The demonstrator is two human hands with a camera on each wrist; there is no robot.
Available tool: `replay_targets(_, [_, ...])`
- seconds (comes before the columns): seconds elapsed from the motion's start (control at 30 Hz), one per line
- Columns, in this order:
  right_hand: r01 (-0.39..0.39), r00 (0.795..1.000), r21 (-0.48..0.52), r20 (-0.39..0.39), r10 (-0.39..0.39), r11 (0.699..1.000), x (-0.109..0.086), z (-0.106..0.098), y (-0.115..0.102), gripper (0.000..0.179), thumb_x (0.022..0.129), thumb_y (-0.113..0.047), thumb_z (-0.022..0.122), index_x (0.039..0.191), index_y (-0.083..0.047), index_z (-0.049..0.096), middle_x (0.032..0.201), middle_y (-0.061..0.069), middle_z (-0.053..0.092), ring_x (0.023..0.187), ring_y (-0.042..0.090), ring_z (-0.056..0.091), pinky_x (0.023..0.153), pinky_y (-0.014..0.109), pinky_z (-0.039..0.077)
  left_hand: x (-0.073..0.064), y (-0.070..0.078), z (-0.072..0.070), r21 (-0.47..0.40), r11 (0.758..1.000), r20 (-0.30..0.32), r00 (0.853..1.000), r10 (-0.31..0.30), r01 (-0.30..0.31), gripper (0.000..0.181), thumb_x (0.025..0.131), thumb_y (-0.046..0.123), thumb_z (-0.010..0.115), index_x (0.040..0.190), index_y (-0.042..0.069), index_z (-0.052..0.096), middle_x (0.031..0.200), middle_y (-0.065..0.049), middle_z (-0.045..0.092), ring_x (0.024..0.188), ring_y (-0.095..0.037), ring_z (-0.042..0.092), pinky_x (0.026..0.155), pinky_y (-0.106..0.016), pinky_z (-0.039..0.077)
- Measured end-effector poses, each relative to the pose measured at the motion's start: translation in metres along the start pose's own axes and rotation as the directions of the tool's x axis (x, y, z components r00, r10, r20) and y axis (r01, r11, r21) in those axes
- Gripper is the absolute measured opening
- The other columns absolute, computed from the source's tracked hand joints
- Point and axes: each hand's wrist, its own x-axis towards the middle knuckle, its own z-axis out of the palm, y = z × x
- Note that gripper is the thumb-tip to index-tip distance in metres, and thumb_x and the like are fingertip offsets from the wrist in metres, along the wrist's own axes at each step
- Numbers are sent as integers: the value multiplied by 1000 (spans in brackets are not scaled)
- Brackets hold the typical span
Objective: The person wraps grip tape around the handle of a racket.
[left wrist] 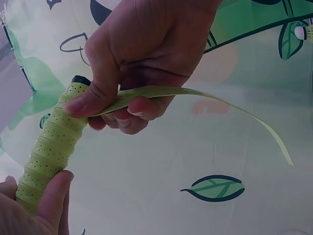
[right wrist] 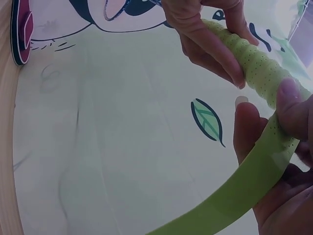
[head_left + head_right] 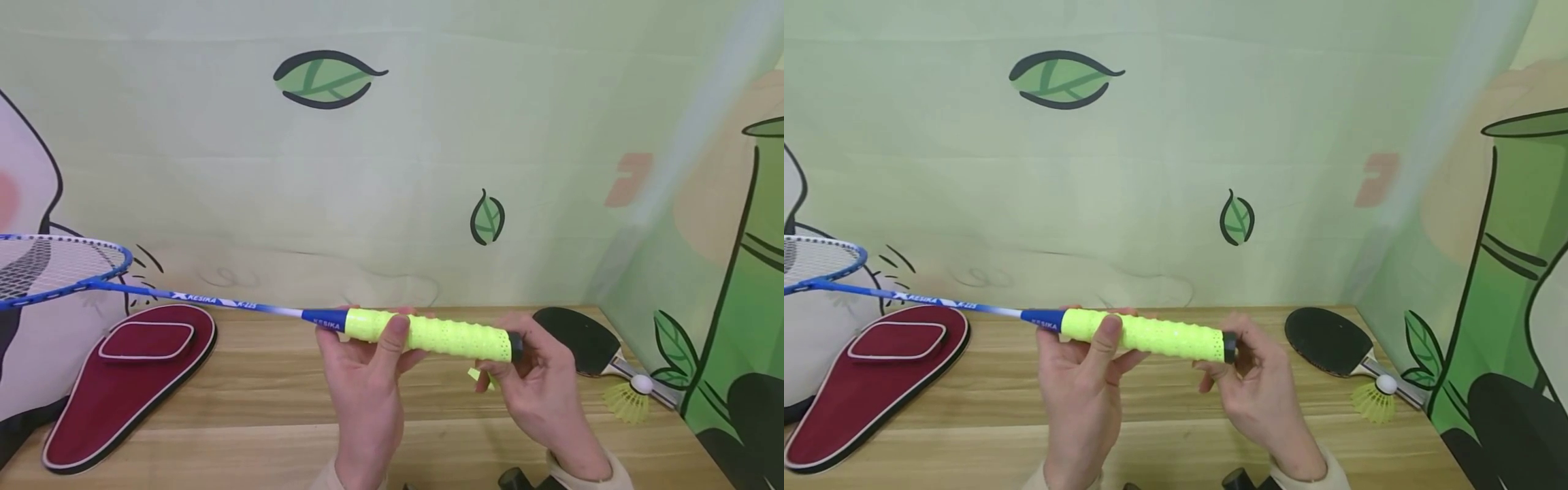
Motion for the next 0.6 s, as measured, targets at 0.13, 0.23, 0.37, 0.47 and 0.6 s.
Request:
replay_targets(0.13, [-83, 997, -58, -13, 82, 995, 0, 1, -4, 26, 83, 9, 68, 106, 9, 55, 90, 9, 61, 56, 19, 62, 48, 30, 56, 1, -1, 2, -12, 1000, -17, 1000, -8, 8, 49, 91, -2, 65, 123, 4, 28, 95, -18, 59, 84, -27, 68, 67, -50, 59])
replay_targets(0.23, [-98, 995, -54, -20, 97, 994, 2, 0, -5, 37, 83, 13, 67, 116, 11, 52, 92, 10, 60, 56, 20, 61, 46, 31, 56, 1, -3, 2, -14, 1000, -36, 999, -18, 17, 53, 89, -1, 67, 124, 5, 28, 94, -18, 57, 82, -27, 66, 66, -51, 59])
replay_targets(0.37, [-83, 996, -13, -18, 83, 996, 2, 0, -5, 44, 81, 19, 66, 121, 12, 49, 96, 11, 58, 61, 21, 58, 43, 33, 55, 0, -4, 2, 9, 999, -48, 998, -31, 31, 50, 88, 0, 69, 120, 4, 30, 93, -19, 56, 83, -26, 66, 66, -50, 60])
replay_targets(0.47, [-95, 995, -20, -28, 95, 995, 2, -1, -5, 34, 81, 19, 65, 111, 11, 52, 93, 10, 58, 60, 21, 57, 43, 32, 54, -1, -4, 3, 13, 998, -25, 998, -57, 58, 44, 90, 1, 68, 115, 7, 33, 96, -18, 59, 89, -29, 67, 73, -47, 60])
replay_targets(0.6, [-109, 993, -30, -45, 108, 994, 2, -3, -5, 26, 83, 19, 63, 105, 12, 52, 85, 9, 58, 53, 20, 57, 43, 31, 53, -3, -1, 3, -58, 996, 93, 994, -59, 65, 44, 92, -4, 60, 119, 10, 29, 113, -24, 59, 109, -40, 62, 93, -46, 54])
